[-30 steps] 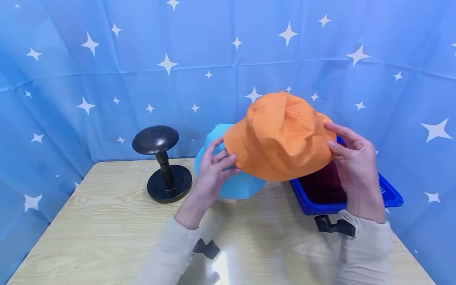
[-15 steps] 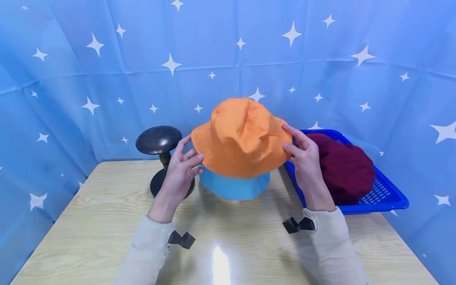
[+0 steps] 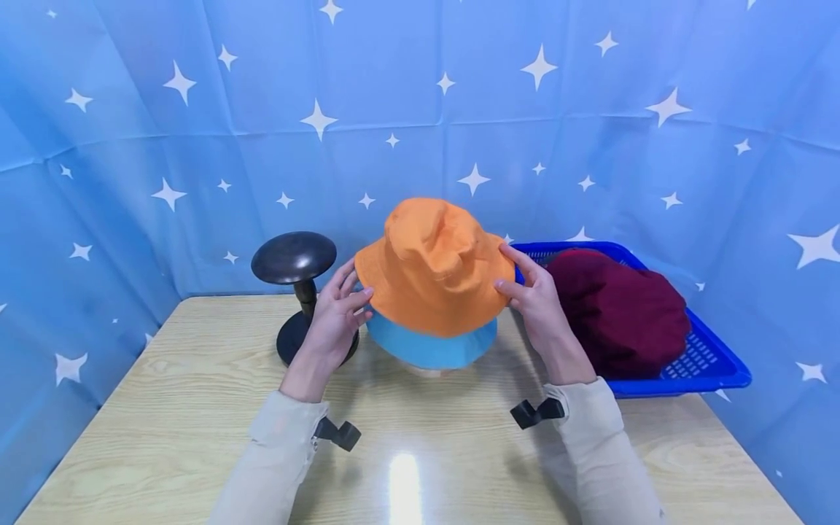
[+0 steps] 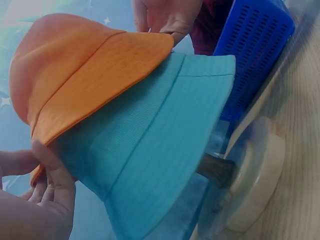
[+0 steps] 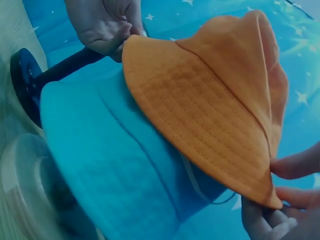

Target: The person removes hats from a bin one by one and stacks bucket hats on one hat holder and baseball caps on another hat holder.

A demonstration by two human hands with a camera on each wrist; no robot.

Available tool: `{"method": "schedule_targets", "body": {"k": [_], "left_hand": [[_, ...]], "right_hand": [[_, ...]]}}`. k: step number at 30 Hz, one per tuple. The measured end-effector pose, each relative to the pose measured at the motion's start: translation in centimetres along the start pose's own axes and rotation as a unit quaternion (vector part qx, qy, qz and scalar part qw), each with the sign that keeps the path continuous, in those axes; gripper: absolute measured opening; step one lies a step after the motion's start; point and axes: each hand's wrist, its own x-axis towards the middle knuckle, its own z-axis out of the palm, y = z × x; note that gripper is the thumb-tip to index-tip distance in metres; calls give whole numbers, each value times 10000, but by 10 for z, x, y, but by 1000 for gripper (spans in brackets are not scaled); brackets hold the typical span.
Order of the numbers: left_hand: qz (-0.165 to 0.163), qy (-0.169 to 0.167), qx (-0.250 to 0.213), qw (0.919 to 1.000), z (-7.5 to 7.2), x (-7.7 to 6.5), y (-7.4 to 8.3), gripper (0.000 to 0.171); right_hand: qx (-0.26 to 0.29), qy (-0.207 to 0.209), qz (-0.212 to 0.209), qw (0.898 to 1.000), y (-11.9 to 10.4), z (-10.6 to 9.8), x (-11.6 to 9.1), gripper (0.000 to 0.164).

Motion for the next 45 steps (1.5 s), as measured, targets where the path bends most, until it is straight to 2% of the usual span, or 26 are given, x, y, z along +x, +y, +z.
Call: {"method": "schedule_targets", "body": {"k": [5, 11, 18, 28, 32, 38, 45], "left_hand": [[17, 123, -297, 9995, -2, 3, -5, 71], [-90, 10, -251, 9996, -4, 4, -7, 65], [-193, -46, -355, 9992, -7, 4, -8, 64], [-67, -171, -896, 9958, -5, 4, -7, 63], [-110, -215, -976, 9949, -4, 6, -9, 65], [-281, -104, -938, 9951, -6, 7, -13, 64], [-540, -110, -919, 9942, -10, 9, -16, 63]], "right_hand": [[43, 0, 265, 9996, 5, 3, 3, 68], [-209, 55, 643, 9977, 7, 5, 5, 66], [-338, 41, 891, 9954, 10, 5, 7, 61], [513, 280, 975, 9935, 7, 6, 6, 61], [341, 294, 1311, 9903, 13, 4, 7, 60], [-63, 151, 1779, 9839, 21, 1, 7, 60], [-864, -327, 1735, 9805, 23, 0, 7, 65]]}}
